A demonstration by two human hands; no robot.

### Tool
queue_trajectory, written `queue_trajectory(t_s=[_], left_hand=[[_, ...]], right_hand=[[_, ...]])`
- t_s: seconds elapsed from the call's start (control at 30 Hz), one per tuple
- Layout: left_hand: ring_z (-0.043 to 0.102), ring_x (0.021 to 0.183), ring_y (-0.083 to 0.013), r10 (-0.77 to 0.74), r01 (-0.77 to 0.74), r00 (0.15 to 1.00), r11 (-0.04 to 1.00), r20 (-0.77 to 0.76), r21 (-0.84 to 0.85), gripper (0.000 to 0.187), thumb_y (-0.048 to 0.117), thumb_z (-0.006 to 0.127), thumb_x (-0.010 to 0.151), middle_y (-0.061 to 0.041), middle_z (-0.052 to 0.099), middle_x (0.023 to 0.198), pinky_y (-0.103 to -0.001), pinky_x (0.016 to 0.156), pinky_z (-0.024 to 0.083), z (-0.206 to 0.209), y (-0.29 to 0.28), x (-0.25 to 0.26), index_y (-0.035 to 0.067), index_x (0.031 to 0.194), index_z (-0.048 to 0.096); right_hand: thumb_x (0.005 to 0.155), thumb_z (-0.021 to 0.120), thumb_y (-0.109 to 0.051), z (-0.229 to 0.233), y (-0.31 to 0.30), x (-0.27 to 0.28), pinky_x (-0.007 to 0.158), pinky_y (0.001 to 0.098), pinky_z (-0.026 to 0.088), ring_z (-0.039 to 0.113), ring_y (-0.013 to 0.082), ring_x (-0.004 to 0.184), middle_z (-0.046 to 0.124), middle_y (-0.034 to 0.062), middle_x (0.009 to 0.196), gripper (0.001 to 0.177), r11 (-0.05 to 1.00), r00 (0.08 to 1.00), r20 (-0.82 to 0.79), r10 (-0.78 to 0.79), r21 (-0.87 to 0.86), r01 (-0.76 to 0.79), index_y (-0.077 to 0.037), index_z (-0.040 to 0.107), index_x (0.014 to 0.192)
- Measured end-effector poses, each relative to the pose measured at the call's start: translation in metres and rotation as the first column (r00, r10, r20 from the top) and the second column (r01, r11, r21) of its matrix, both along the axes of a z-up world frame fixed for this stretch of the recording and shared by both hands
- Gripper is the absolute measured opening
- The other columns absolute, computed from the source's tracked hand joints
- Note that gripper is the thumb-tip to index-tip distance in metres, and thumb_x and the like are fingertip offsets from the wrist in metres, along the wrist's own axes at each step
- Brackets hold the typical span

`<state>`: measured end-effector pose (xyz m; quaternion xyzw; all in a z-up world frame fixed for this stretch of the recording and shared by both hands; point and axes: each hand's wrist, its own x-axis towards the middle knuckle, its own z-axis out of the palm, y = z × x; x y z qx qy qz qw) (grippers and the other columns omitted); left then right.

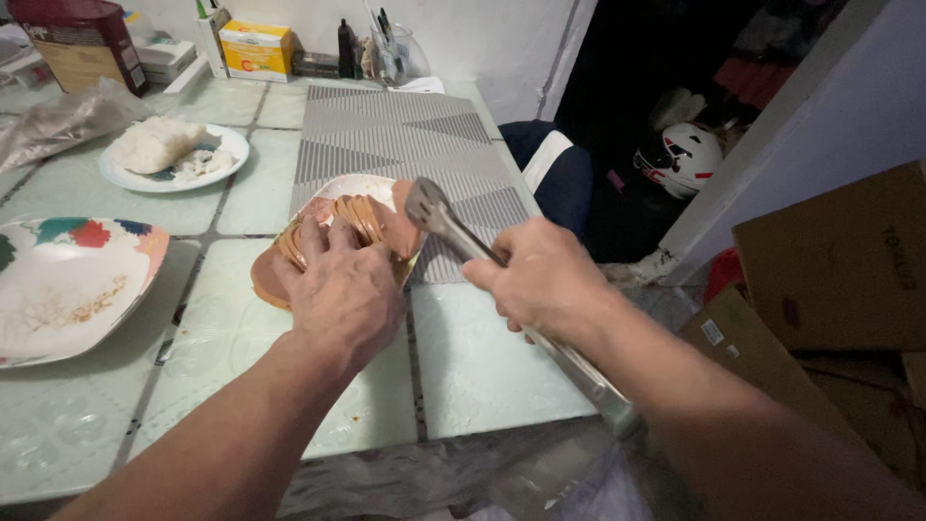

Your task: The person uses metal tongs to pick up slices of processed meat from one plate and place them onto another plate on a tiled table. The person repeats this transfer several times, arranging the slices on the second plate.

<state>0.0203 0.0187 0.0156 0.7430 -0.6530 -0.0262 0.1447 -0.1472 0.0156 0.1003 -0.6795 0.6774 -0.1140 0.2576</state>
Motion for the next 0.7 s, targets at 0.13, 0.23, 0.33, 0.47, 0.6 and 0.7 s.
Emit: queue_trajectory(t_s=[0.13,0.23,0.33,0.47,0.6,0.7], left_hand=[[0.018,0.143,-0.0495,-0.024,0.020,0.999,0.994,-0.036,-0.110,0.037,0.022,0.064,0.081,-0.023,0.041,0.147,-0.077,0.103,0.021,-0.003,0.000,0.002,0.012,0.115,0.073],[0.020,0.144,-0.0486,-0.010,0.006,0.998,0.998,-0.062,-0.063,0.031,0.025,0.064,0.085,-0.023,0.039,0.149,-0.075,0.106,0.022,-0.001,0.003,0.005,0.012,0.111,0.074],[0.020,0.147,-0.0466,0.014,-0.013,0.998,1.000,-0.059,0.015,0.029,0.029,0.066,0.088,-0.024,0.037,0.148,-0.073,0.108,0.023,0.005,0.005,0.008,0.008,0.107,0.074],[0.019,0.146,-0.0472,0.015,-0.015,0.999,1.000,-0.039,0.002,0.029,0.026,0.068,0.085,-0.025,0.038,0.147,-0.072,0.106,0.025,0.011,0.009,0.013,0.010,0.109,0.074],[0.020,0.145,-0.0476,0.029,-0.029,0.998,1.000,-0.061,0.010,0.024,0.023,0.071,0.086,-0.025,0.034,0.153,-0.070,0.106,0.026,0.016,0.009,0.013,0.008,0.105,0.076],[0.026,0.143,-0.0435,0.040,-0.058,0.990,0.989,-0.135,-0.139,0.047,0.032,0.078,0.078,-0.022,0.040,0.149,-0.063,0.107,0.032,0.018,0.013,0.016,0.008,0.118,0.072]], right_hand=[[0.090,0.069,-0.032,-0.004,0.013,0.012,0.073,0.0449,0.054,0.070,0.0267,0.074,0.071,0.0138,0.079,0.027,0.965,0.944,-0.306,0.120,-0.190,-0.184,-0.007,0.076,0.097],[0.091,0.067,-0.029,-0.004,0.020,0.019,0.074,0.0471,0.055,0.072,0.0286,0.076,0.072,0.0133,0.079,0.024,0.954,0.922,-0.355,0.151,-0.193,-0.231,-0.006,0.073,0.096],[0.091,0.066,-0.031,0.000,0.023,0.023,0.070,0.0457,0.058,0.073,0.0268,0.073,0.072,0.0110,0.079,0.023,0.978,0.956,-0.277,0.101,-0.149,-0.146,-0.011,0.073,0.099],[0.089,0.068,-0.035,0.015,0.017,0.025,0.069,0.0432,0.058,0.073,0.0241,0.071,0.073,0.0107,0.077,0.028,0.989,0.975,-0.222,0.001,-0.142,-0.034,-0.012,0.074,0.103],[0.086,0.071,-0.038,0.025,0.017,0.026,0.069,0.0415,0.058,0.072,0.0221,0.068,0.073,0.0116,0.074,0.035,0.981,0.975,-0.224,0.002,-0.191,-0.046,-0.009,0.076,0.105],[0.088,0.072,-0.040,0.029,0.023,0.031,0.067,0.0423,0.057,0.070,0.0220,0.065,0.072,0.0109,0.072,0.035,0.978,0.981,-0.190,0.039,-0.195,-0.077,-0.008,0.078,0.100]])
